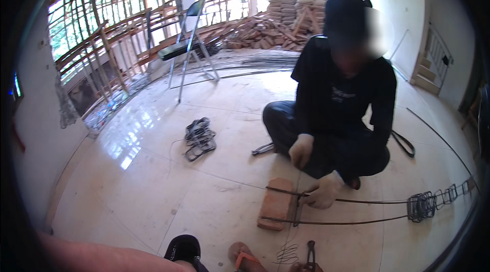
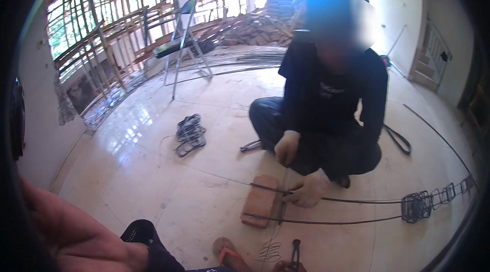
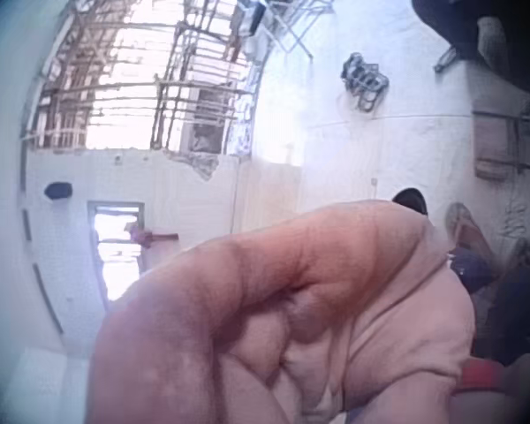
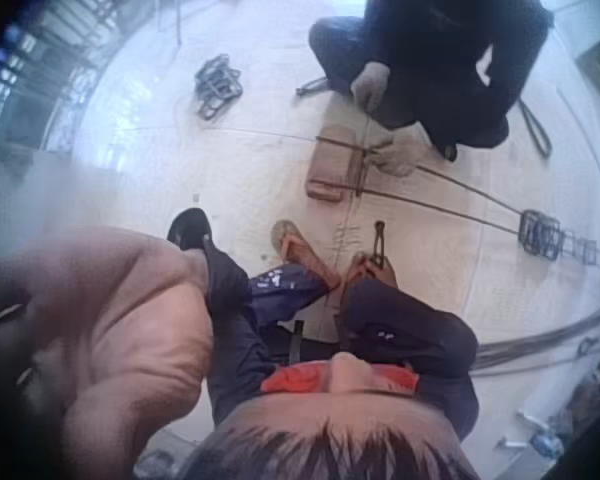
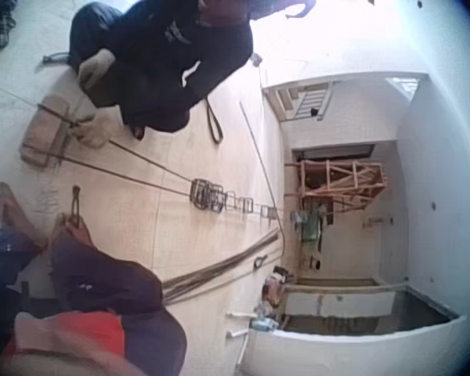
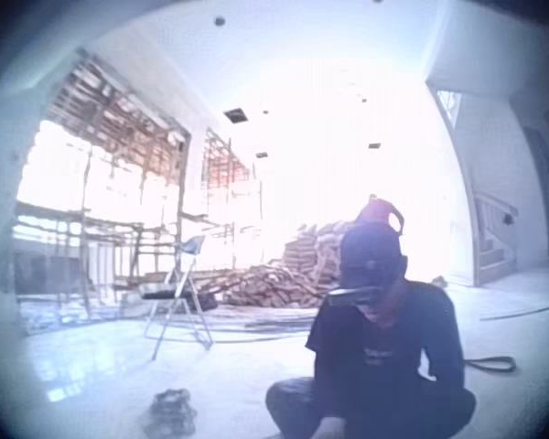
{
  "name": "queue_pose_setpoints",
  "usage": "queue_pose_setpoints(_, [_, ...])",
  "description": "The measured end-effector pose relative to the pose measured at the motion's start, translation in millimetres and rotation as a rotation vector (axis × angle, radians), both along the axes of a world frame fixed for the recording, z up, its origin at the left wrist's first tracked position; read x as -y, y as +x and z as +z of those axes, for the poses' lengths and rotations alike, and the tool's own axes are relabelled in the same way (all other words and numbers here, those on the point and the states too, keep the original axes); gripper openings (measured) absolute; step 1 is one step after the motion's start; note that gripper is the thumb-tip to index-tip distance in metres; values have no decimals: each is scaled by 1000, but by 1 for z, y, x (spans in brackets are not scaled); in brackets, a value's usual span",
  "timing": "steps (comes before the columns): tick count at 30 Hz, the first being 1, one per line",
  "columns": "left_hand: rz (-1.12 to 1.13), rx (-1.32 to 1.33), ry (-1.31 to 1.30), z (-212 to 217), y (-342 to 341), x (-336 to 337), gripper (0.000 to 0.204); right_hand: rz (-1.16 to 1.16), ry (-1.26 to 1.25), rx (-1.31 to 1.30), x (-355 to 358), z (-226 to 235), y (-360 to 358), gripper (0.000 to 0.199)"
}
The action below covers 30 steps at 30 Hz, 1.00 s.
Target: The person sits on the floor and assembles a metal frame by bending and twisting wire ties around intersecting metal rods. They use pliers to tighten the connections and work alongside another person who is also assembling similar frames.
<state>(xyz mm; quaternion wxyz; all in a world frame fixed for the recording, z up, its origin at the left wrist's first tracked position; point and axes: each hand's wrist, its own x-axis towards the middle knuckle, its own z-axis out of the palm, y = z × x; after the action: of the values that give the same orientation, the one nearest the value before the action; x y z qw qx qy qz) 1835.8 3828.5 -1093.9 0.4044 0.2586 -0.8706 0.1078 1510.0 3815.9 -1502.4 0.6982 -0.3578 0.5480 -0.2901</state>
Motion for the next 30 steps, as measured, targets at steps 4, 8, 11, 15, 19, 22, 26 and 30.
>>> queue_pose_setpoints(4, [120, -24, 105, -11, 19, -15, 41, 71, 129, -93, -15, 43, 15, 29])
queue_pose_setpoints(8, [63, -2, 0, 4, 4, -17, 41, 105, -50, -20, 10, -29, -24, 36])
queue_pose_setpoints(11, [125, -4, 24, 2, 8, -28, 41, 405, -150, -167, 18, -2, -14, 27])
queue_pose_setpoints(15, [119, -10, -34, 4, 7, -23, 41, 383, -107, -409, 22, 18, -17, 39])
queue_pose_setpoints(19, [125, 72, -135, 24, 3, -41, 41, 208, -49, -308, 12, 59, 5, 30])
queue_pose_setpoints(22, [132, 102, -191, 33, 4, -50, 41, 199, 55, -319, 13, 85, 18, 28])
queue_pose_setpoints(26, [207, -7, -315, 33, 19, -56, 42, 198, -8, -288, 10, 74, 11, 28])
queue_pose_setpoints(30, [552, -371, -434, -4, 33, -34, 42, 220, -8, -292, 10, 62, 11, 29])
